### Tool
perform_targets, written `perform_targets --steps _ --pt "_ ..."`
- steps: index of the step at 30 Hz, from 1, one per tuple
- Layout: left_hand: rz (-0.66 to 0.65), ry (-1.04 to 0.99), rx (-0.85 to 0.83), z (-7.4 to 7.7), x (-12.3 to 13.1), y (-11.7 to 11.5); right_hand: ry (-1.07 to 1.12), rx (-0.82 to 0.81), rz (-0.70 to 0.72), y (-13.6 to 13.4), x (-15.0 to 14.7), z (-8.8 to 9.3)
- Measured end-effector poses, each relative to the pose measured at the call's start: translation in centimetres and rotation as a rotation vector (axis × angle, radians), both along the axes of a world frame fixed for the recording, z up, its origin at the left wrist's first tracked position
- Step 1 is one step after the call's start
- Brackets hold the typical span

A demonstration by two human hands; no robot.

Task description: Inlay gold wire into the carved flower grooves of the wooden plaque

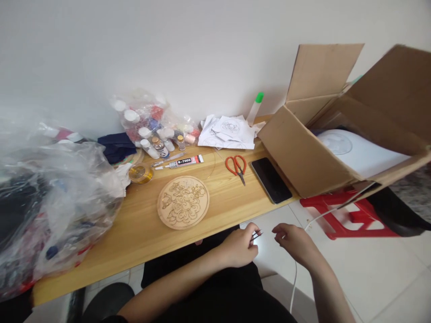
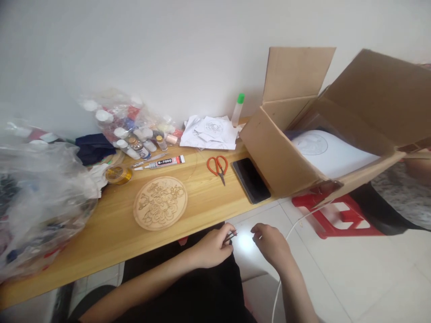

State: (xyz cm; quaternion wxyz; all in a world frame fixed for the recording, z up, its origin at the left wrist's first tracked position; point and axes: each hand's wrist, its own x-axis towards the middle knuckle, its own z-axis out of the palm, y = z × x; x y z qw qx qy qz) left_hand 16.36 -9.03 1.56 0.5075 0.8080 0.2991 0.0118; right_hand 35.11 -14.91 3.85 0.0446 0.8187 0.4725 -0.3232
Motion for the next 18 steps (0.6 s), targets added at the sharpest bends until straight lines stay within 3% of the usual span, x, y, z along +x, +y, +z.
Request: perform_targets --steps 7,12,18 --pt "0.154 0.096 0.331 2.6 -0.6 2.5 0.027 -0.086 0.064 0.2 -0.7 -0.1" --pt "0.265 0.254 0.583 1.4 -0.8 5.2 0.074 -0.106 0.105 0.2 -1.2 -0.2" --pt "0.274 0.337 0.777 0.5 -0.8 5.4 0.097 -0.127 0.134 0.5 -1.6 -0.2"
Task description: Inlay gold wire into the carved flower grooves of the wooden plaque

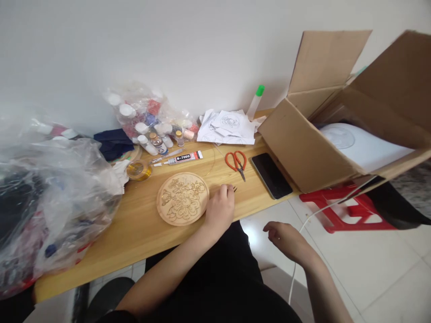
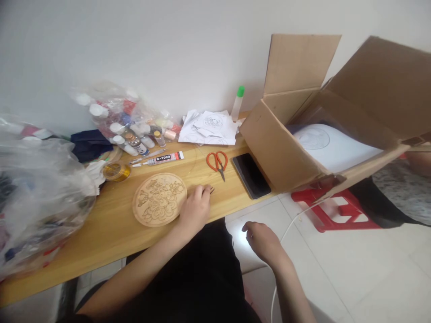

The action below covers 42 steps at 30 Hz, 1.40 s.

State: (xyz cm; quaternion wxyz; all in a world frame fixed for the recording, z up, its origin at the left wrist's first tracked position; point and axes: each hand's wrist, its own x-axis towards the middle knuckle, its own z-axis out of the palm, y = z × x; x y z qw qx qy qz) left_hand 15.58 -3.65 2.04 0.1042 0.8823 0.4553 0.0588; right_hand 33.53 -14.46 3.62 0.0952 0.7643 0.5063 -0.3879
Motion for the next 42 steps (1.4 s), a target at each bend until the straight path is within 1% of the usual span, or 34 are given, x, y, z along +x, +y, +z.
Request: perform_targets --steps 4,9,12,15,19,22,23,24,25,27,28,29,31,33,34,38,42 --pt "-0.001 0.046 0.079 0.1 0.3 -0.2 0.007 0.007 0.001 0.1 0.0 0.0" --pt "0.018 0.082 0.142 -0.1 0.6 -0.2 0.028 0.047 -0.032 -0.1 0.1 -0.3" --pt "0.027 0.080 0.156 -0.2 0.7 -0.1 0.064 0.104 -0.077 -0.2 0.1 -0.3" --pt "0.034 0.049 0.155 -0.4 0.7 0.1 0.146 0.210 -0.147 -0.2 -0.1 0.1" --pt "0.038 -0.050 0.145 -0.2 0.5 0.4 0.360 0.445 -0.293 0.5 -0.8 1.1" --pt "0.021 -0.173 0.129 1.1 0.0 0.7 0.523 0.646 -0.448 1.6 -1.9 2.4" --pt "0.007 -0.224 0.118 1.9 -0.2 0.8 0.614 0.717 -0.513 2.1 -2.4 2.9" --pt "-0.012 -0.278 0.102 2.7 -0.6 0.8 0.827 0.816 -0.655 2.5 -2.9 3.5" --pt "-0.029 -0.334 0.088 3.7 -0.9 0.8 1.041 0.847 -0.754 2.8 -3.4 4.0" --pt "-0.051 -0.441 0.058 5.5 -1.7 0.7 1.360 0.806 -0.842 3.3 -4.4 4.9" --pt "-0.055 -0.503 0.043 6.4 -2.1 0.6 1.461 0.760 -0.845 3.5 -4.9 5.3" --pt "-0.055 -0.596 0.020 7.1 -2.4 0.4 1.533 0.718 -0.838 3.5 -5.3 5.5" --pt "-0.053 -0.856 -0.044 8.2 -3.0 0.0 1.625 0.650 -0.814 3.4 -6.0 5.7" --pt "-0.049 -1.021 -0.093 8.6 -3.4 -0.3 1.668 0.610 -0.794 3.3 -6.5 5.7" --pt "-0.048 -1.047 -0.106 8.6 -3.5 -0.5 1.674 0.598 -0.786 3.2 -6.7 5.7" --pt "-0.044 -1.072 -0.126 8.6 -3.5 -0.8 1.666 0.579 -0.781 2.9 -6.9 5.7" --pt "-0.062 -1.069 -0.060 8.6 -3.6 -0.7 1.703 0.559 -0.783 2.8 -7.0 5.9"
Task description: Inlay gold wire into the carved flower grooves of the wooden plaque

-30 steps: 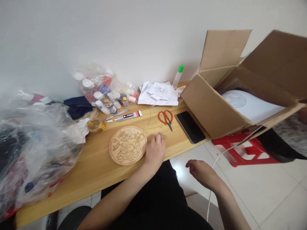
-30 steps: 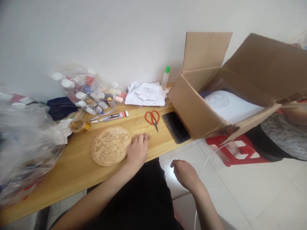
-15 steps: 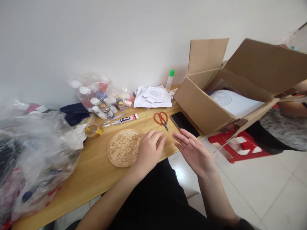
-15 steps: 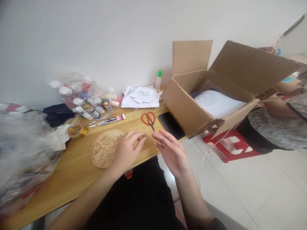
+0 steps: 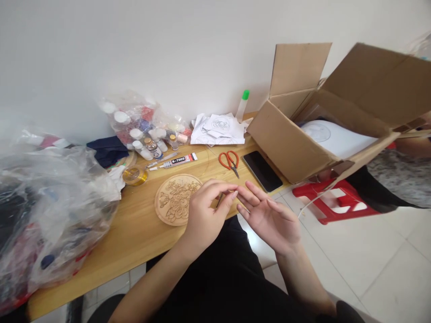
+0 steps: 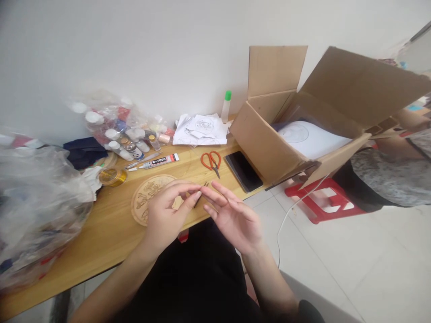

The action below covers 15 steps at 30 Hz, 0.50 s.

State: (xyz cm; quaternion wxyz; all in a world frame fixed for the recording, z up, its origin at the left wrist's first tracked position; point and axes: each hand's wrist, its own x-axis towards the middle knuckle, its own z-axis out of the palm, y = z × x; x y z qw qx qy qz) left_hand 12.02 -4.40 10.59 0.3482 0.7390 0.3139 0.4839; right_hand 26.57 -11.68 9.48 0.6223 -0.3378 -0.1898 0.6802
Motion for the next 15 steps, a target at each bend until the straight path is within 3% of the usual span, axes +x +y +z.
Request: perform_targets --steps 3,11,15 --pt "0.016 0.046 0.109 -0.2 -0.1 0.3 -0.001 -0.007 0.007 0.0 0.1 -0.2" --pt "0.153 0.300 0.602 -1.4 0.3 1.2 -0.014 0.070 0.008 -0.1 0.1 -0.2" --pt "0.200 0.285 0.642 -1.4 0.8 1.2 -0.041 0.131 -0.006 -0.4 -0.1 0.1"
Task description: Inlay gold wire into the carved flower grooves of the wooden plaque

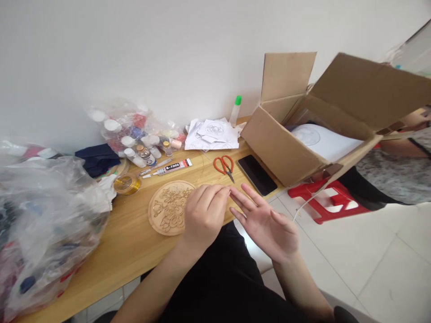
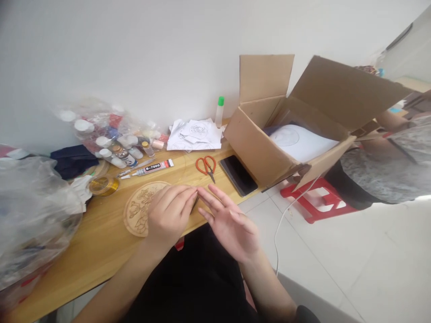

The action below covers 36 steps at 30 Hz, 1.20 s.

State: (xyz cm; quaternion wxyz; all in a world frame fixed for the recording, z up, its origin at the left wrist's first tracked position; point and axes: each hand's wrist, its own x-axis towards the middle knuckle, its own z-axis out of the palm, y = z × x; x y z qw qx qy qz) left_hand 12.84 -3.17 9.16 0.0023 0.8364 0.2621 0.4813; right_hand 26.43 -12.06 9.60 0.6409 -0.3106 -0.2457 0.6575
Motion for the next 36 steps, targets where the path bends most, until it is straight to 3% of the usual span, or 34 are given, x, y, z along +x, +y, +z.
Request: perform_targets --steps 13,21,31,36 --pt "-0.019 -0.189 -0.096 0.8 0.9 -0.9 0.013 0.081 0.003 -0.3 -0.7 -0.5" --pt "-0.037 -0.273 -0.135 1.3 0.7 -1.7 -0.115 -0.006 0.000 -0.4 -1.0 -1.0" --pt "-0.079 -0.187 -0.119 1.8 -0.6 -2.4 0.031 0.093 0.074 -0.7 -1.2 -1.6" --pt "-0.038 -0.156 -0.117 2.4 -1.1 -2.5 0.063 0.106 0.120 -0.4 -1.5 -1.4"
